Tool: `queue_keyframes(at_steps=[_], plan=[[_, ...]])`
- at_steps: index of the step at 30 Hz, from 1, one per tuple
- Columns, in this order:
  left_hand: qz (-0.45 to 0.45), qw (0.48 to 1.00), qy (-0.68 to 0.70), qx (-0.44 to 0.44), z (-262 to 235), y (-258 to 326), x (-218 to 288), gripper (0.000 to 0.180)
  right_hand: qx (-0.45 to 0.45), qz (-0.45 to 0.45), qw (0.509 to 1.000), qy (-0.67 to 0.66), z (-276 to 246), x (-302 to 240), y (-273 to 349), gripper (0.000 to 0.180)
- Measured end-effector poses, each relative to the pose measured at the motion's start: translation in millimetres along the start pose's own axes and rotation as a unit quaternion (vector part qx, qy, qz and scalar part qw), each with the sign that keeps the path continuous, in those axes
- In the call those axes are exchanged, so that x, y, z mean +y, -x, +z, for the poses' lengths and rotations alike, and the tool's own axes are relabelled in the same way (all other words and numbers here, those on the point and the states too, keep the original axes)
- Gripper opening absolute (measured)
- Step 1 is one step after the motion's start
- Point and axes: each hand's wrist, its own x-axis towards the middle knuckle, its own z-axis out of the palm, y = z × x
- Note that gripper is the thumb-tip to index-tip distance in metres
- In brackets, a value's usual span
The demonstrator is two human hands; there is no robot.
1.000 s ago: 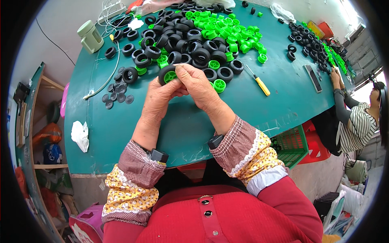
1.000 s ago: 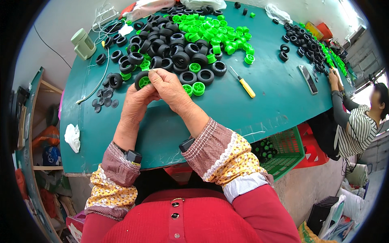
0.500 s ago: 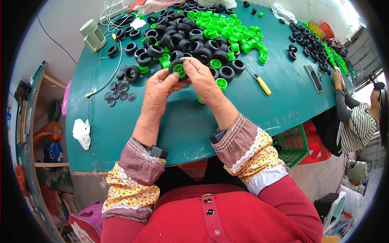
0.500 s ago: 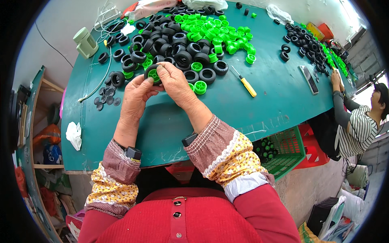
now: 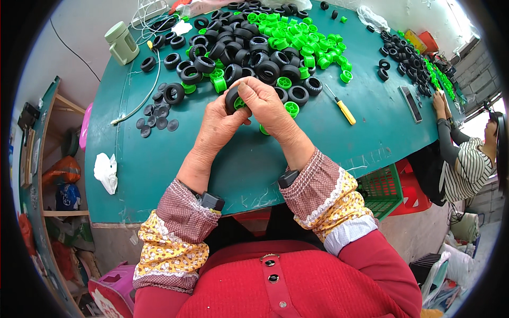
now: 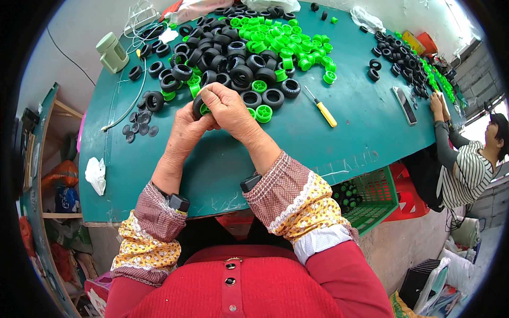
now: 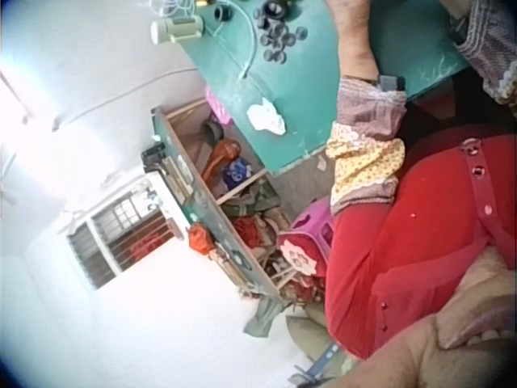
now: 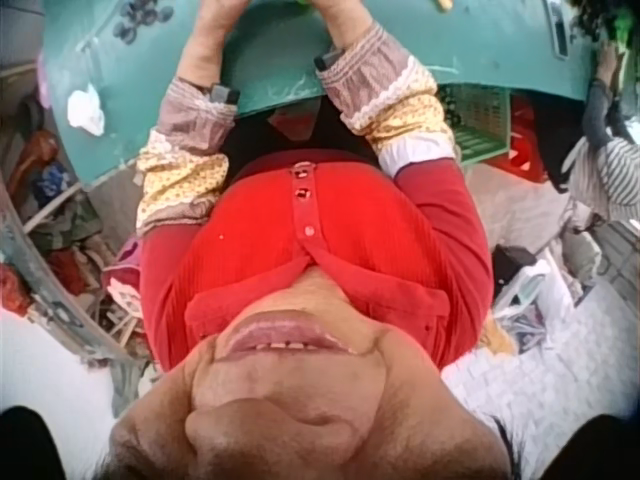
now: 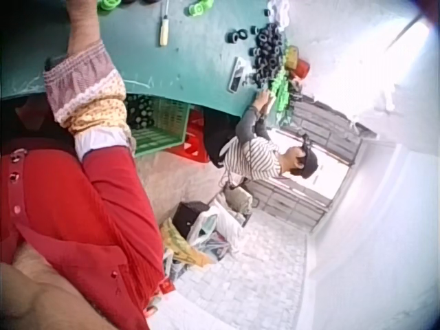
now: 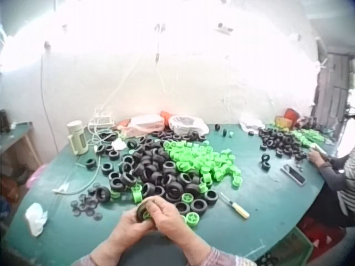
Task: Assembling toy wheels by inserting green plastic rims into black rubber tires.
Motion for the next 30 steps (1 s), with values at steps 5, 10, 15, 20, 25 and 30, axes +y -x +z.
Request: queue_keyframes(at_steps=[5,10,15,20,25,30], plan=[[-0.04,0.985,0.166,0.015,3,-1,4,0.022,0.044,-0.004,0.998,-0.053,5,-6,1,0.025],[-0.041,0.95,0.311,0.012,-1,0,4,0.023,0.051,-0.008,0.995,-0.08,2,-3,0,0.024],[-0.048,0.983,0.176,0.017,-26,2,8,0.033,-0.049,-0.031,0.99,0.131,-16,-13,-2,0.022],[-0.016,0.995,0.099,-0.024,-13,-6,1,0.039,-0.021,0.015,0.998,0.051,-17,-6,2,0.023],[-0.029,0.985,0.172,0.005,-11,-2,3,0.054,-0.001,-0.029,0.999,0.02,-5,-1,-1,0.025],[-0.013,0.994,0.109,-0.009,-7,-3,-1,0.03,0.004,-0.16,0.97,0.183,-14,4,-7,0.024]])
